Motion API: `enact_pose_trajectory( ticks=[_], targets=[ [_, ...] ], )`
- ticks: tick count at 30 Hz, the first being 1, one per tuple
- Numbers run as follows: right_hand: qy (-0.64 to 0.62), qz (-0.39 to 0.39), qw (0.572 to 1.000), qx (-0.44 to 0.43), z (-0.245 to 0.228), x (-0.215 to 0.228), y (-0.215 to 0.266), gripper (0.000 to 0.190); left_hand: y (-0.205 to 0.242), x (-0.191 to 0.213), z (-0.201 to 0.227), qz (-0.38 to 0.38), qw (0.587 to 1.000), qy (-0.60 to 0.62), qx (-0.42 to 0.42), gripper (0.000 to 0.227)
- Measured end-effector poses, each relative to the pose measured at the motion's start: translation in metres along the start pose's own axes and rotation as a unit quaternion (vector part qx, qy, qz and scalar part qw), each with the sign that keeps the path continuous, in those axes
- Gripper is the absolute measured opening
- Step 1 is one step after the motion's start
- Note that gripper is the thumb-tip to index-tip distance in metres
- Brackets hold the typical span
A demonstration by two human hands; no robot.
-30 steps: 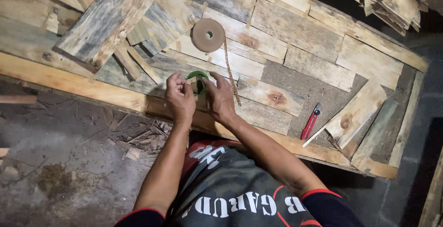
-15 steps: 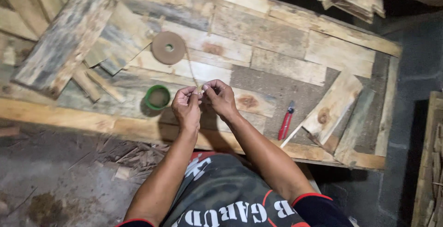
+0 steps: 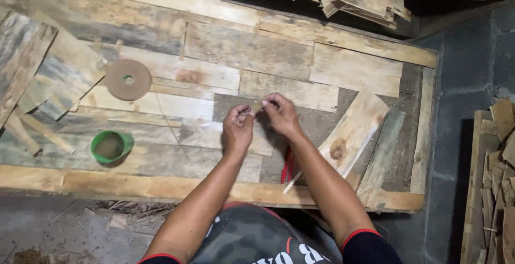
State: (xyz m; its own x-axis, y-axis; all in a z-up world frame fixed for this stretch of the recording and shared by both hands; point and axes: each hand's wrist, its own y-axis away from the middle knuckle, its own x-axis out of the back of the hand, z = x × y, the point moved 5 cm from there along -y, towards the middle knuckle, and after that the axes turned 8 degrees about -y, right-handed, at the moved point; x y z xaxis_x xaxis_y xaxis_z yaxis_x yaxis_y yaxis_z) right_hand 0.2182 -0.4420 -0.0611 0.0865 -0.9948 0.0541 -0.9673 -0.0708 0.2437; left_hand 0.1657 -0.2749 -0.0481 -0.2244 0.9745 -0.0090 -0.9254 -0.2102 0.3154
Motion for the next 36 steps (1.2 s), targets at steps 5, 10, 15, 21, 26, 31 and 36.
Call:
enact_pose_trajectory(
  ticks=[5, 10, 15, 21, 26, 31, 36],
  targets=[
    [0.099, 0.031, 0.992, 0.066, -0.028, 0.114, -0.052, 0.009, -0.005, -0.049, 0.026, -0.020, 0.987, -0.154, -0.042, 0.035],
    [0.252, 0.073, 0.957, 0.125, -0.068, 0.191, -0.110, 0.006, -0.027, -0.097, 0.059, -0.069, 0.925, -0.333, -0.168, 0.038],
    [0.347, 0.061, 0.934, 0.054, -0.102, 0.201, -0.151, 0.009, -0.060, -0.151, 0.080, -0.145, 0.857, -0.428, -0.247, 0.045],
    [0.388, -0.020, 0.920, 0.052, -0.078, 0.207, -0.205, 0.009, -0.111, -0.205, 0.037, -0.169, 0.778, -0.510, -0.326, 0.040],
    [0.398, -0.047, 0.916, 0.006, -0.077, 0.208, -0.224, 0.012, -0.132, -0.234, 0.028, -0.208, 0.743, -0.538, -0.341, 0.044],
    [0.419, -0.082, 0.904, 0.019, -0.059, 0.212, -0.240, 0.013, -0.137, -0.250, 0.034, -0.223, 0.698, -0.571, -0.370, 0.048],
    [0.416, -0.083, 0.905, 0.033, -0.059, 0.213, -0.242, 0.013, -0.146, -0.263, 0.021, -0.241, 0.678, -0.595, -0.358, 0.049]
  ],
)
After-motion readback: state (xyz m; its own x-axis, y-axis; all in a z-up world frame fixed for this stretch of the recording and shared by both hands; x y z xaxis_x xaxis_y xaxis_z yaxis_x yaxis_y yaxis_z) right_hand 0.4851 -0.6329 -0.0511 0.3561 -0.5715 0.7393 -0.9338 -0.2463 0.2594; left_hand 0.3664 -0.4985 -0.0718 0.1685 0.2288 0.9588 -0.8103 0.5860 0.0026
